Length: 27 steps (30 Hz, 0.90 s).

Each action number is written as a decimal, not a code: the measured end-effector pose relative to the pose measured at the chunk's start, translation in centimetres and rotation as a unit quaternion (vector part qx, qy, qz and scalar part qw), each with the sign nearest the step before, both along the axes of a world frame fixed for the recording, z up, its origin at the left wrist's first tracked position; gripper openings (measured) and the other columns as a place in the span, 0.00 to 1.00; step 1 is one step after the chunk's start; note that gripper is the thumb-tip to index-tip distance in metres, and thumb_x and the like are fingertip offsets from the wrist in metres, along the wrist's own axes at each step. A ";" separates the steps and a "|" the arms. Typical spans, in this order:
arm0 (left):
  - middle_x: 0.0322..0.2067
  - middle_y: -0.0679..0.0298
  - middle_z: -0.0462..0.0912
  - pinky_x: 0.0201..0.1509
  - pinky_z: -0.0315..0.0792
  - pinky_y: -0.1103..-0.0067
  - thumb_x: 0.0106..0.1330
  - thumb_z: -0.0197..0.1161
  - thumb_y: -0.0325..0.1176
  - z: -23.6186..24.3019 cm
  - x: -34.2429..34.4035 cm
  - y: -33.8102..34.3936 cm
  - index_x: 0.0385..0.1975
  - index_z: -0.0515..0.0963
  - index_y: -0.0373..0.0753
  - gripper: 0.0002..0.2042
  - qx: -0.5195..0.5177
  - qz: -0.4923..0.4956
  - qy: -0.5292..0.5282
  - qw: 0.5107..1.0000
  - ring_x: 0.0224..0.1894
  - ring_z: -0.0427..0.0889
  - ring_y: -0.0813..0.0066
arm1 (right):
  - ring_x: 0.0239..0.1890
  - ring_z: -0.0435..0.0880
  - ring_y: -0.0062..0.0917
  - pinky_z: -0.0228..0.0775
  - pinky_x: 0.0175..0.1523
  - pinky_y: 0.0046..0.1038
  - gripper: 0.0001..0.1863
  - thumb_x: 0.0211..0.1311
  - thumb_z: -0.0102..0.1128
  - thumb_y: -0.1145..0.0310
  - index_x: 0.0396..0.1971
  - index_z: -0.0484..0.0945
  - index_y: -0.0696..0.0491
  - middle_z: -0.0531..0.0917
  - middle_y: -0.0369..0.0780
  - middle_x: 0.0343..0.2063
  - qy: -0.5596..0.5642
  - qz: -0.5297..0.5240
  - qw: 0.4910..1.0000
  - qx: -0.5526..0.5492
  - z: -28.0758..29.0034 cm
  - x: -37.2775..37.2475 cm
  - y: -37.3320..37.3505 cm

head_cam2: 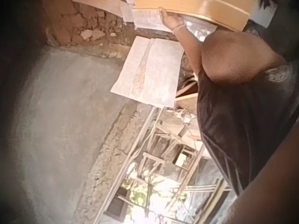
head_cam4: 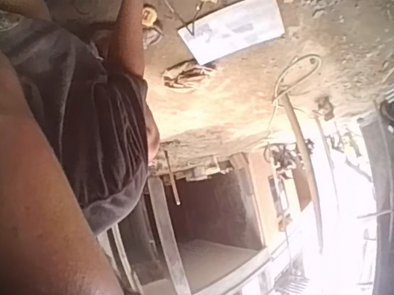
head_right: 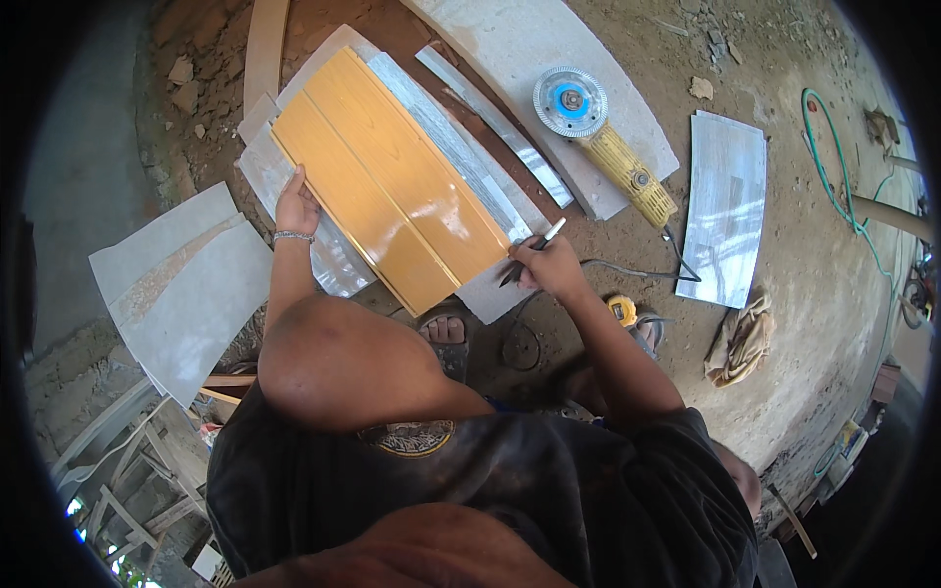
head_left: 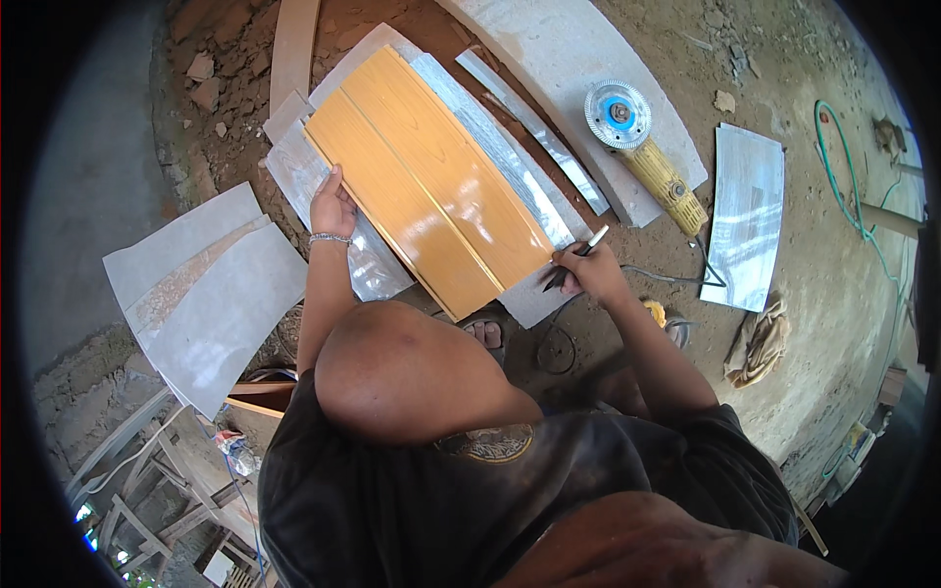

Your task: Measuring and cutting ceramic floor tiles using a tape measure, marker, and hand-held angle grinder.

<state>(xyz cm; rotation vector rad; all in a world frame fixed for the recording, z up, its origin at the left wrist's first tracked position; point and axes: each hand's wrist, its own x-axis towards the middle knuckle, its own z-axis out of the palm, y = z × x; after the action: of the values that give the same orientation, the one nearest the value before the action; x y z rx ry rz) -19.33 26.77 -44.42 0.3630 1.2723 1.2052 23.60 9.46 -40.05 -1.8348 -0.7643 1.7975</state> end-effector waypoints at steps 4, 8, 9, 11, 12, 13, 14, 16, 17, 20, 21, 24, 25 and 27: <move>0.47 0.59 0.87 0.54 0.79 0.72 0.77 0.59 0.39 -0.2 -0.2 0.2 0.53 0.78 0.33 0.16 -0.015 -0.015 0.014 1.000 0.48 0.87 0.68 | 0.15 0.83 0.23 0.74 0.22 0.24 0.12 0.63 0.67 0.68 0.25 0.79 0.60 0.81 0.40 0.14 -0.003 -0.006 1.000 -0.014 0.1 0.0 0.0; 0.47 0.59 0.87 0.54 0.79 0.72 0.77 0.59 0.39 -0.3 -0.2 0.1 0.53 0.78 0.33 0.16 0.000 -0.016 0.010 1.000 0.48 0.87 0.68 | 0.15 0.83 0.23 0.74 0.22 0.24 0.12 0.64 0.67 0.67 0.25 0.80 0.60 0.81 0.40 0.14 -0.005 0.001 1.000 -0.011 0.0 0.1 0.0; 0.47 0.59 0.87 0.54 0.79 0.72 0.77 0.58 0.39 -0.3 -0.2 0.1 0.53 0.78 0.33 0.16 -0.002 -0.013 0.010 1.000 0.48 0.87 0.68 | 0.15 0.83 0.23 0.74 0.22 0.24 0.13 0.64 0.67 0.67 0.25 0.80 0.60 0.81 0.40 0.14 -0.007 0.005 1.000 -0.008 0.0 0.1 -0.1; 0.47 0.59 0.87 0.54 0.79 0.72 0.77 0.58 0.39 -0.2 -0.1 0.0 0.53 0.79 0.33 0.16 -0.003 -0.011 0.011 1.000 0.48 0.87 0.68 | 0.15 0.83 0.23 0.74 0.23 0.23 0.13 0.64 0.67 0.67 0.25 0.81 0.60 0.82 0.40 0.14 -0.009 0.009 1.000 -0.003 -0.1 0.1 0.0; 0.45 0.59 0.88 0.51 0.80 0.73 0.76 0.60 0.38 -0.1 0.0 0.0 0.51 0.79 0.33 0.14 -0.004 -0.004 0.004 1.000 0.45 0.87 0.69 | 0.15 0.83 0.23 0.74 0.23 0.23 0.13 0.64 0.66 0.67 0.24 0.81 0.60 0.82 0.40 0.14 -0.009 0.010 1.000 -0.005 0.0 0.1 0.1; 0.43 0.59 0.88 0.49 0.81 0.74 0.75 0.61 0.36 -0.1 0.0 0.1 0.49 0.79 0.32 0.13 0.005 -0.006 -0.009 1.000 0.42 0.87 0.69 | 0.15 0.83 0.22 0.74 0.23 0.24 0.13 0.64 0.66 0.66 0.24 0.81 0.60 0.82 0.40 0.14 -0.015 0.013 1.000 -0.014 0.0 0.1 0.1; 0.43 0.59 0.88 0.49 0.81 0.74 0.75 0.61 0.36 -0.1 0.0 0.1 0.49 0.79 0.32 0.13 -0.006 0.001 -0.004 1.000 0.42 0.87 0.69 | 0.15 0.83 0.22 0.74 0.23 0.24 0.13 0.64 0.66 0.66 0.24 0.81 0.60 0.82 0.40 0.14 -0.009 0.010 1.000 -0.008 0.0 0.1 0.2; 0.44 0.59 0.87 0.51 0.80 0.74 0.75 0.62 0.38 -0.2 0.0 0.3 0.49 0.79 0.33 0.14 -0.010 0.002 0.008 1.000 0.44 0.87 0.69 | 0.16 0.82 0.22 0.75 0.24 0.24 0.14 0.63 0.67 0.65 0.24 0.82 0.60 0.82 0.40 0.14 -0.024 0.018 0.999 -0.011 0.1 0.1 0.3; 0.44 0.59 0.87 0.51 0.80 0.74 0.75 0.62 0.38 -0.2 0.1 0.4 0.49 0.79 0.33 0.14 -0.009 -0.004 0.009 1.000 0.44 0.87 0.69 | 0.16 0.82 0.22 0.75 0.24 0.24 0.14 0.63 0.67 0.65 0.24 0.82 0.60 0.82 0.40 0.14 -0.012 0.010 1.000 -0.006 0.1 0.1 0.3; 0.47 0.58 0.86 0.56 0.76 0.72 0.74 0.63 0.41 0.6 0.4 0.4 0.52 0.78 0.31 0.18 -0.044 0.044 0.081 0.995 0.49 0.85 0.68 | 0.16 0.83 0.22 0.75 0.25 0.24 0.13 0.60 0.69 0.63 0.25 0.83 0.59 0.82 0.39 0.14 -0.034 0.020 0.999 -0.011 0.0 0.1 0.1; 0.49 0.56 0.86 0.52 0.78 0.75 0.74 0.61 0.39 1.3 0.7 0.6 0.56 0.76 0.28 0.20 -0.056 0.071 0.154 0.984 0.46 0.86 0.66 | 0.16 0.83 0.22 0.76 0.25 0.24 0.13 0.59 0.69 0.63 0.25 0.84 0.59 0.83 0.40 0.15 -0.039 0.017 0.999 -0.017 -0.1 0.3 0.1; 0.43 0.44 0.88 0.51 0.83 0.70 0.66 0.69 0.43 4.7 1.7 0.2 0.49 0.81 0.21 0.25 0.113 0.066 0.620 0.774 0.46 0.90 0.57 | 0.16 0.83 0.23 0.76 0.25 0.24 0.14 0.59 0.68 0.62 0.26 0.84 0.60 0.84 0.41 0.16 -0.033 -0.003 0.999 -0.024 -0.3 0.5 0.0; 0.43 0.44 0.88 0.51 0.83 0.70 0.66 0.69 0.43 6.3 2.0 0.3 0.49 0.81 0.21 0.25 0.125 0.050 0.626 0.768 0.46 0.90 0.57 | 0.16 0.83 0.22 0.76 0.24 0.24 0.14 0.60 0.68 0.62 0.25 0.84 0.58 0.84 0.40 0.15 -0.031 0.007 0.999 -0.025 -0.3 0.5 0.0; 0.48 0.40 0.86 0.57 0.80 0.69 0.65 0.71 0.43 9.3 3.0 0.6 0.50 0.79 0.19 0.28 0.114 -0.055 0.736 0.665 0.51 0.88 0.55 | 0.15 0.83 0.20 0.75 0.24 0.23 0.13 0.62 0.68 0.62 0.25 0.84 0.57 0.84 0.40 0.15 -0.028 0.013 0.999 -0.026 -0.3 0.6 -0.1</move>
<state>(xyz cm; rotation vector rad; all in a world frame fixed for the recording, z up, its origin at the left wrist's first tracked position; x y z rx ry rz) -16.37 27.35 -35.08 1.8444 2.3617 0.8129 24.17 9.40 -40.30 -1.9242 -0.7723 1.8059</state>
